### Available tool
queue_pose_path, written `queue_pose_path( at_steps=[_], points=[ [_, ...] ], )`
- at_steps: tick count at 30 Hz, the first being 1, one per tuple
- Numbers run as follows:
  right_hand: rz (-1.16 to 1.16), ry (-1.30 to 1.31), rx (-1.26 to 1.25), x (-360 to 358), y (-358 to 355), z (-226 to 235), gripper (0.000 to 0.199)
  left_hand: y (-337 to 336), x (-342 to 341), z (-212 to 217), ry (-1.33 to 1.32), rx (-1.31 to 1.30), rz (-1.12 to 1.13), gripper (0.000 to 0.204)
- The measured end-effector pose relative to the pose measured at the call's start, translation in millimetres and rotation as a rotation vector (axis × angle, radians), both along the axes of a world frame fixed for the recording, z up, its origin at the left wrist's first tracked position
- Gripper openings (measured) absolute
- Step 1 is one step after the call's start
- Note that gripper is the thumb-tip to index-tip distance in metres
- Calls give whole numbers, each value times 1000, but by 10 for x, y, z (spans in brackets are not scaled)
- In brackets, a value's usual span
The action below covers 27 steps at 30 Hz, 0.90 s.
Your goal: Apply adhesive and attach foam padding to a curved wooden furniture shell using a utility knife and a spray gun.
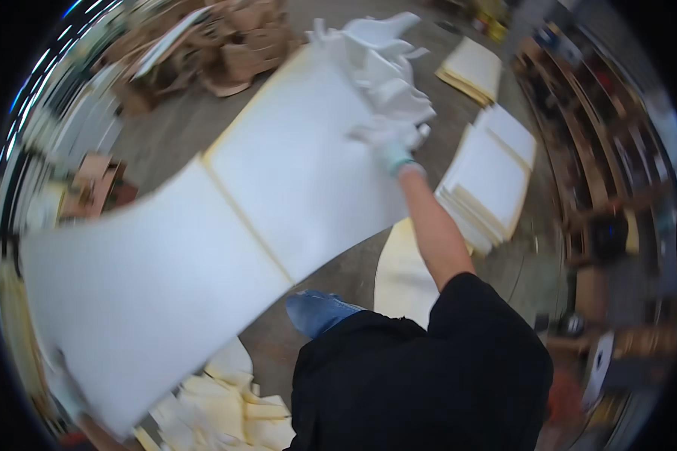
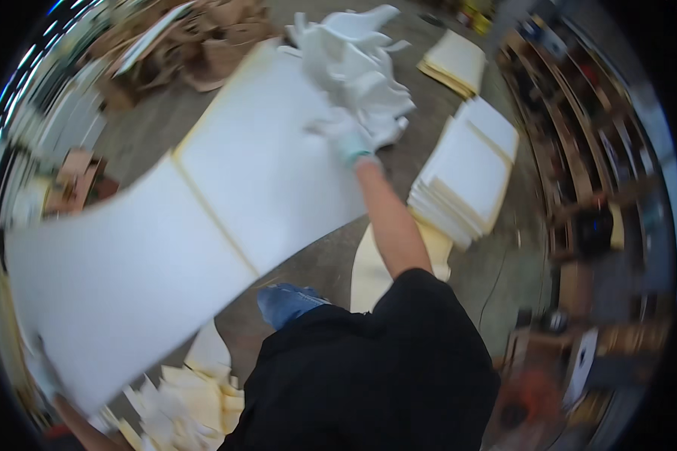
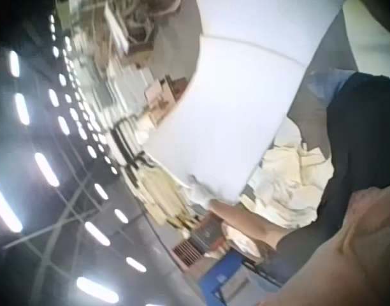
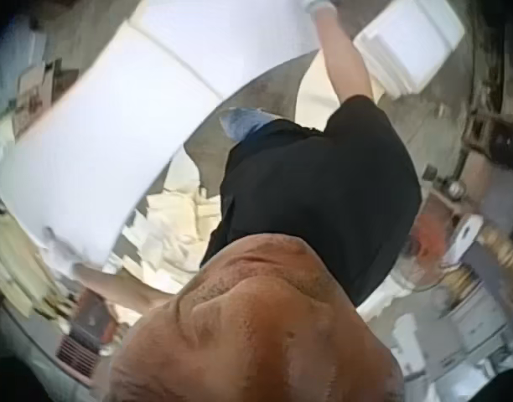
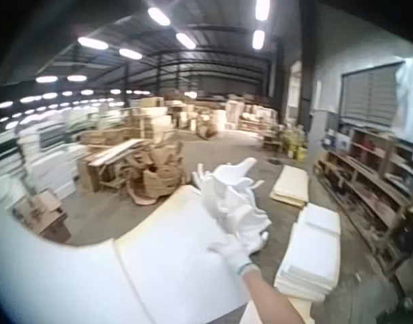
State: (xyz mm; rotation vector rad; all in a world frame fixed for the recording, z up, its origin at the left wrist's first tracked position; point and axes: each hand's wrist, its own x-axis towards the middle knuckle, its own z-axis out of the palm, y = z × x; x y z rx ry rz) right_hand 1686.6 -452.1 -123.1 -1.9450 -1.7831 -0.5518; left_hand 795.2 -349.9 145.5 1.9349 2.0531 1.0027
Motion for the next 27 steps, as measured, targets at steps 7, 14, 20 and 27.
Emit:
queue_pose_path(
  at_steps=[7, 14, 20, 27],
  points=[
    [-331, 843, -281, -1586, 248, 664, 75, 934, 229, -1469, -111, -243, -232, 33],
    [-86, 895, -758, -1956, 327, 382, 69, 1147, 222, -1655, -85, -447, -240, 45],
    [-20, 534, -476, -2872, 990, 879, 50, 1006, -468, -1282, -451, -536, -291, 37],
    [33, 928, -204, -3838, 1305, 2093, 52, 1210, -1181, -832, -361, -485, -103, 43]
  ],
)
